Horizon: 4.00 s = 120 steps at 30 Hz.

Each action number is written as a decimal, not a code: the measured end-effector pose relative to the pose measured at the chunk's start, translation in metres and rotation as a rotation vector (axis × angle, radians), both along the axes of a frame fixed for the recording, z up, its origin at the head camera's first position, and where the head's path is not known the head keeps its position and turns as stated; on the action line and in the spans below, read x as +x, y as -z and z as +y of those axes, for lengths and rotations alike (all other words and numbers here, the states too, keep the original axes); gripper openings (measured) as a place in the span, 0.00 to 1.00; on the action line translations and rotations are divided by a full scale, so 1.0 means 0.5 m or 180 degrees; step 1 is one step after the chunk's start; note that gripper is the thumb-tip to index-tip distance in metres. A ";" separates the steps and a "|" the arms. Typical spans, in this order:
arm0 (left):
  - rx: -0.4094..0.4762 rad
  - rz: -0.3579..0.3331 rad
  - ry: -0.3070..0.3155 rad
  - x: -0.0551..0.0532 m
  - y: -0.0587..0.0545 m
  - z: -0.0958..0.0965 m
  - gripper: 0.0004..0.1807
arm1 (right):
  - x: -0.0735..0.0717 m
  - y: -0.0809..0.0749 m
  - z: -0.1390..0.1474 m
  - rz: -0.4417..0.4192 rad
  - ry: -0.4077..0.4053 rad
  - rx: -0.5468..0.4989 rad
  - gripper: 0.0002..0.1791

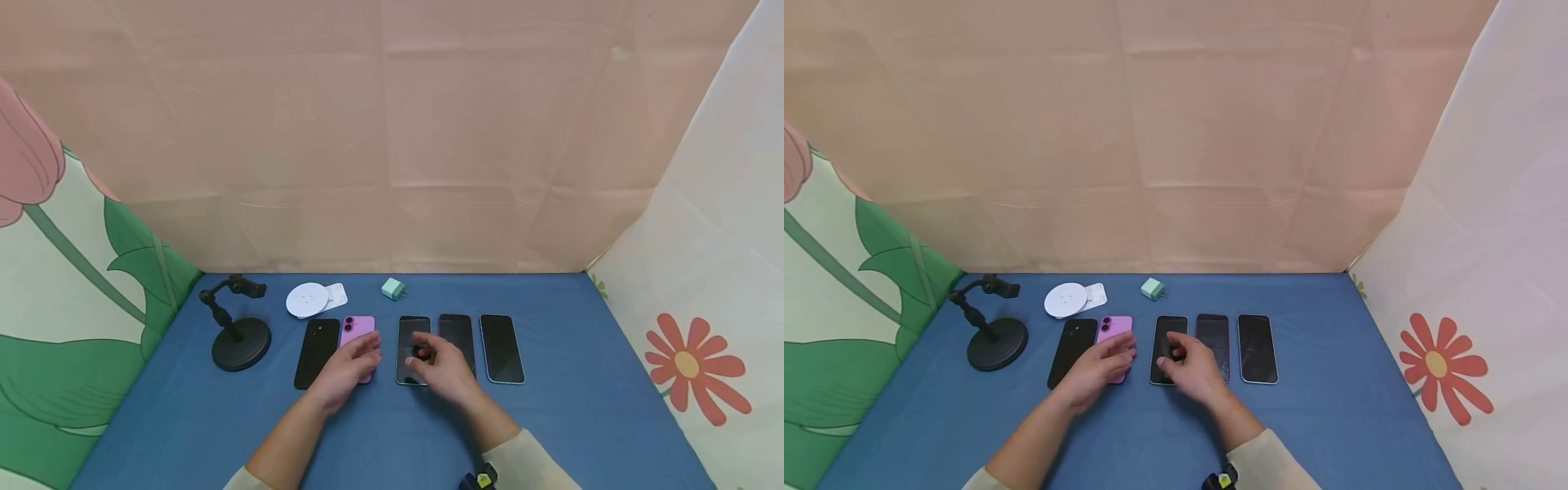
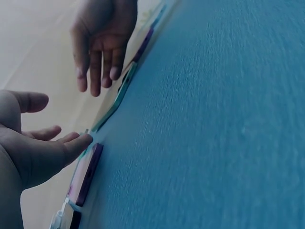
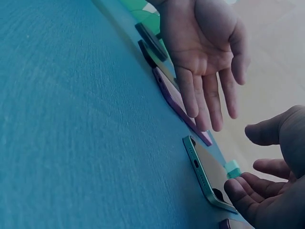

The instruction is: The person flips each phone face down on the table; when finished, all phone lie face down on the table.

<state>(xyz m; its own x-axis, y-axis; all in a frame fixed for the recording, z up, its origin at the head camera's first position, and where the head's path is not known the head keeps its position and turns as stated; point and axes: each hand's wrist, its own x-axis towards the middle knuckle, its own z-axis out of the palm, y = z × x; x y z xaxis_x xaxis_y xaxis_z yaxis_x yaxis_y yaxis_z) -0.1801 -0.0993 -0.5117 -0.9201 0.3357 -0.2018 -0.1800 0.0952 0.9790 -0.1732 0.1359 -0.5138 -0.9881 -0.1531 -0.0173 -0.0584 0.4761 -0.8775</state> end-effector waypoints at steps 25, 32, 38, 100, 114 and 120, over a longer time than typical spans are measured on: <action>0.0092 -0.0096 0.0081 -0.019 0.005 0.047 0.31 | -0.004 0.011 0.038 0.0007 0.0214 0.0097 0.29; 0.0088 -0.0080 0.0072 -0.017 0.009 0.054 0.32 | -0.001 0.014 0.039 -0.0042 0.0216 0.0194 0.29; 0.0142 -0.0113 0.0079 -0.018 0.009 0.059 0.32 | 0.003 0.012 0.037 -0.0049 0.0190 0.0226 0.29; 0.1455 -0.0767 -0.0317 -0.033 -0.035 0.027 0.28 | -0.011 0.010 -0.023 -0.0112 -0.0220 0.0017 0.39; 0.1488 -0.0733 -0.0330 -0.027 -0.046 0.031 0.26 | -0.014 0.013 -0.031 -0.0236 -0.0406 -0.0408 0.38; 0.1489 -0.0754 -0.0276 -0.026 -0.044 0.034 0.27 | -0.013 0.011 -0.025 -0.0256 -0.0387 -0.0498 0.36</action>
